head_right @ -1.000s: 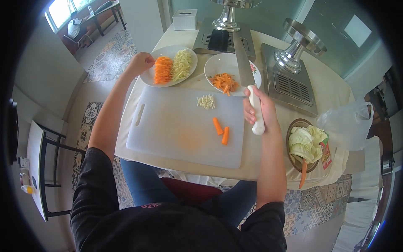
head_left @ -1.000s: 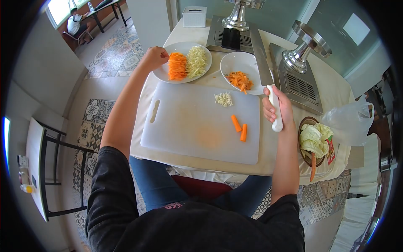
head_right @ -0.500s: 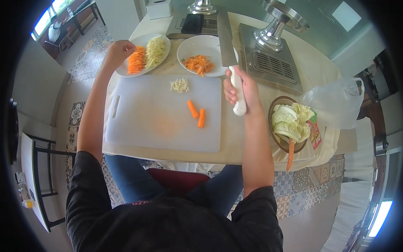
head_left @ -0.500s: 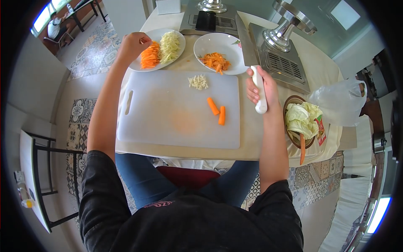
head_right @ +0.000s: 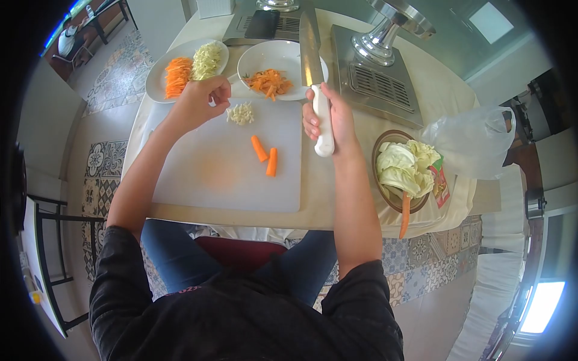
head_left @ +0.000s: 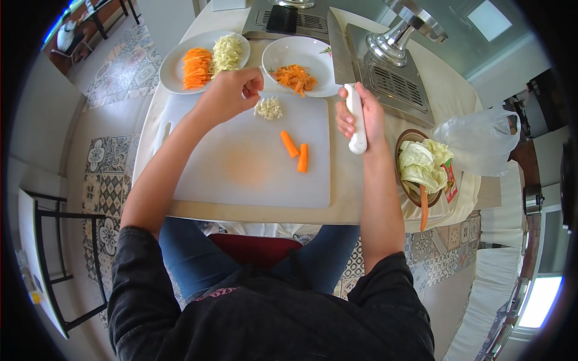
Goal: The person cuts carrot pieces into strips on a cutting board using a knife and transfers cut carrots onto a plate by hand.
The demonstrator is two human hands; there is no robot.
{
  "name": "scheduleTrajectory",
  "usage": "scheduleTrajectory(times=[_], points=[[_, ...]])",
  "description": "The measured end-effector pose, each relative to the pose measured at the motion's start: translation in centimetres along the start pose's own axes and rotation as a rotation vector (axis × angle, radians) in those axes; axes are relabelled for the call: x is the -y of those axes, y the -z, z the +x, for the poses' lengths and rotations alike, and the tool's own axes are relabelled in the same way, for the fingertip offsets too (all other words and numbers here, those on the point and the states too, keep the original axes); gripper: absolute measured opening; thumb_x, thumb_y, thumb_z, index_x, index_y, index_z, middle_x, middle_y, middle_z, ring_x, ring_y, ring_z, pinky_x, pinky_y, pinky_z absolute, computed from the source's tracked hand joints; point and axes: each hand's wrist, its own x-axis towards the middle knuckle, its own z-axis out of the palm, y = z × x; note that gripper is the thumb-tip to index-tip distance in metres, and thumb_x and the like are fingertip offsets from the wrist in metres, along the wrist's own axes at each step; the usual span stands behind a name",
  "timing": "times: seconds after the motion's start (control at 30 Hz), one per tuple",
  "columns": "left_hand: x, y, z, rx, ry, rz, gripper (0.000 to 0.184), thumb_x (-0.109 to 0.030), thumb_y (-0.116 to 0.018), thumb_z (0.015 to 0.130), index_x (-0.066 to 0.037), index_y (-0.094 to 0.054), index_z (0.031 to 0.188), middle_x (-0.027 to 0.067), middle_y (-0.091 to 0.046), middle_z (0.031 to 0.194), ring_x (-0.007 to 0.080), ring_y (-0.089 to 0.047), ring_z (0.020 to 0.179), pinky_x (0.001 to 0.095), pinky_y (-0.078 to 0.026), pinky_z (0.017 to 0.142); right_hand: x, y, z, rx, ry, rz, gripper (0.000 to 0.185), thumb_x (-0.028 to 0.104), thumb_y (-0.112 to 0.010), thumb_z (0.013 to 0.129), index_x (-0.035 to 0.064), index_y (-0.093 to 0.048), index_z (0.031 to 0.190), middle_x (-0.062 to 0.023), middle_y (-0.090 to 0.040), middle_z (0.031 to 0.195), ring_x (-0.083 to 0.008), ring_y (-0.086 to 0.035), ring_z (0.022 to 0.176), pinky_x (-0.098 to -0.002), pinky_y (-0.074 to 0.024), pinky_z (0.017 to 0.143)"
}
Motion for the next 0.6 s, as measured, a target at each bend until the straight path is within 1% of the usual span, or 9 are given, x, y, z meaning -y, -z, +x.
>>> scheduleTrajectory(times=[0.1, 0.2, 0.3, 0.33, 0.43, 0.47, 0.57, 0.6], points=[[0.0, -0.5, 0.6, 0.002, 0.02, 0.002, 0.018, -0.002, -0.074, 0.075, -0.004, -0.061, 0.087, 0.0014, -0.066, 0.078, 0.013, -0.064, 0.073, 0.0282, -0.05, 0.071, 0.2, -0.1, -0.1, -0.024, 0.015, -0.016, 0.041, 0.046, -0.037, 0.103, 0.0084, -0.052, 0.1, 0.0003, -0.041, 0.053, -0.0102, -0.042, 0.036, -0.0238, -0.04, 0.035], [0.5, -0.2, 1.0, -0.049, 0.067, 0.125, 0.019, -0.003, -0.074, 0.077, -0.006, -0.065, 0.093, 0.0014, -0.069, 0.079, 0.0119, -0.066, 0.076, 0.0288, -0.05, 0.072, 0.4, 0.5, -0.1, -0.011, 0.023, 0.002, 0.04, 0.047, -0.04, 0.102, 0.0094, -0.054, 0.097, -0.0008, -0.044, 0.053, -0.0106, -0.043, 0.037, -0.0244, -0.04, 0.036], [2.1, 1.7, 1.6, -0.211, 0.088, 0.16, 0.021, -0.004, -0.071, 0.08, -0.008, -0.068, 0.1, 0.0024, -0.073, 0.084, 0.0116, -0.065, 0.078, 0.0296, -0.05, 0.073, 0.6, 0.7, -0.1, 0.004, 0.034, 0.027, 0.04, 0.047, -0.04, 0.102, 0.0093, -0.054, 0.097, -0.0007, -0.044, 0.053, -0.0103, -0.042, 0.037, -0.0246, -0.0406, 0.036], [3.3, 2.2, 1.8, -0.255, 0.109, 0.121, 0.026, -0.005, -0.067, 0.085, -0.01, -0.068, 0.11, 0.0038, -0.075, 0.089, 0.0122, -0.064, 0.078, 0.0299, -0.05, 0.073, 0.6, 0.6, -0.2, -0.001, 0.038, 0.035, 0.04, 0.046, -0.04, 0.102, 0.0091, -0.054, 0.097, -0.0005, -0.043, 0.053, -0.0101, -0.042, 0.037, -0.0248, -0.0411, 0.036], [5.0, 2.7, 2.2, -0.313, 0.13, 0.113, 0.031, -0.005, -0.065, 0.088, -0.012, -0.066, 0.117, 0.0037, -0.076, 0.091, 0.0121, -0.065, 0.079, 0.0297, -0.05, 0.073, 0.7, 0.4, -0.3, -0.004, 0.048, 0.031, 0.04, 0.046, -0.041, 0.102, 0.0092, -0.054, 0.097, -0.0008, -0.044, 0.053, -0.0104, -0.042, 0.037, -0.0246, -0.0406, 0.036], [5.3, 2.7, 2.2, -0.274, 0.119, 0.132, 0.036, -0.005, -0.063, 0.089, -0.014, -0.063, 0.124, 0.0015, -0.076, 0.09, 0.012, -0.067, 0.082, 0.0285, -0.049, 0.073, 0.6, 0.4, -0.3, -0.011, 0.044, 0.022, 0.04, 0.046, -0.041, 0.102, 0.0091, -0.054, 0.097, -0.0009, -0.044, 0.053, -0.0105, -0.042, 0.037, -0.0246, -0.0404, 0.036], [2.3, 1.9, 0.9, -0.074, 0.063, -0.056, 0.029, -0.004, -0.061, 0.088, -0.012, -0.068, 0.115, -0.0007, -0.075, 0.101, 0.0117, -0.067, 0.087, 0.0268, -0.048, 0.074, 0.5, 0.2, -0.3, -0.032, 0.039, -0.001, 0.04, 0.046, -0.042, 0.101, 0.0089, -0.053, 0.097, -0.0012, -0.044, 0.053, -0.0111, -0.043, 0.037, -0.0247, -0.04, 0.036], [1.3, 1.5, 0.4, -0.04, -0.029, -0.036, 0.023, -0.003, -0.059, 0.086, -0.01, -0.074, 0.102, -0.0023, -0.071, 0.116, 0.0121, -0.067, 0.092, 0.0251, -0.047, 0.074, 0.5, 0.1, -0.3, -0.032, 0.04, -0.007, 0.04, 0.047, -0.042, 0.101, 0.0088, -0.053, 0.097, -0.0013, -0.044, 0.053, -0.0113, -0.043, 0.037, -0.0248, -0.0399, 0.036]])
